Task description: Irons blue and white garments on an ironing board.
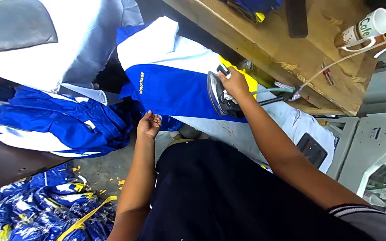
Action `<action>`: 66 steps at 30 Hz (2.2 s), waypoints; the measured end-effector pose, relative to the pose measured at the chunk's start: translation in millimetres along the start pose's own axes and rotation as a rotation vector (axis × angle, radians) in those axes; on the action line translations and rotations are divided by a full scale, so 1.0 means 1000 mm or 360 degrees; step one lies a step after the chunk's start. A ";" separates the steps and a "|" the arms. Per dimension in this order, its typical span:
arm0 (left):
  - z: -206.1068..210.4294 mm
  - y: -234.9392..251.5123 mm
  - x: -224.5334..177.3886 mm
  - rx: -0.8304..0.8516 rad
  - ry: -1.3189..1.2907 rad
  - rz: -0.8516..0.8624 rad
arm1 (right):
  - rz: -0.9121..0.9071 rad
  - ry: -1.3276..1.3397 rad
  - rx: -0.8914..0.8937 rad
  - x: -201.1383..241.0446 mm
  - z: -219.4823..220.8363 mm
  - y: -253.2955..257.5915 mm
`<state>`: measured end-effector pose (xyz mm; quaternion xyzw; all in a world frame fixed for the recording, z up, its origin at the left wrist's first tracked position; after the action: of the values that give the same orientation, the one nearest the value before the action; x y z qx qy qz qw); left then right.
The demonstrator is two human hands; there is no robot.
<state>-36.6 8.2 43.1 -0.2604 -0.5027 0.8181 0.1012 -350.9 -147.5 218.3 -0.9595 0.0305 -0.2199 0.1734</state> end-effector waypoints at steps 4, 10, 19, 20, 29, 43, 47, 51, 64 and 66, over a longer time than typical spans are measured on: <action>-0.002 -0.001 0.001 0.0022 -0.0009 0.0023 | 0.0088 -0.0014 -0.0093 -0.012 -0.009 0.007; -0.003 -0.006 -0.005 -0.0075 0.0059 -0.0026 | -0.0168 -0.0041 0.0031 0.014 -0.011 0.041; -0.040 -0.027 -0.031 -0.0562 0.0120 0.0303 | -0.0578 -0.0236 0.0367 0.034 0.020 0.006; -0.039 -0.030 -0.034 -0.0605 0.0194 0.0396 | -0.0565 -0.0223 0.0354 0.045 0.023 0.010; 0.125 -0.047 -0.112 0.0060 0.2166 0.1571 | -0.0577 -0.0230 0.0398 0.121 0.043 0.037; 0.260 0.049 -0.203 0.0019 0.2619 0.1777 | -0.0465 -0.0213 0.0347 0.119 0.046 0.033; 0.260 0.048 -0.207 0.0028 0.2649 0.1661 | -0.0548 -0.0196 0.0340 0.176 0.053 0.067; 0.248 0.029 -0.227 -0.0028 0.2387 0.1439 | -0.0562 -0.0152 0.0279 0.218 0.054 0.098; -0.080 -0.025 -0.058 -0.0282 0.1393 0.0227 | -0.0752 -0.0302 0.0458 0.196 0.059 0.079; -0.069 -0.035 -0.027 -0.0158 0.1493 0.0102 | -0.0754 -0.0298 0.0438 0.211 0.062 0.086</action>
<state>19.4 66.3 57.6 -0.6217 -0.4331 0.5898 0.2794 -132.3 -237.2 223.5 -0.9235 -0.2407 -0.1669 0.2476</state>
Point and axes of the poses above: each hand's wrist, its own y-axis towards the middle knuckle, its own z-axis out of the palm, x = y × z, the point moved 6 cm from there along y, towards the middle knuckle, and after that the axes turned 8 degrees about -z, right-handed, at the moved point
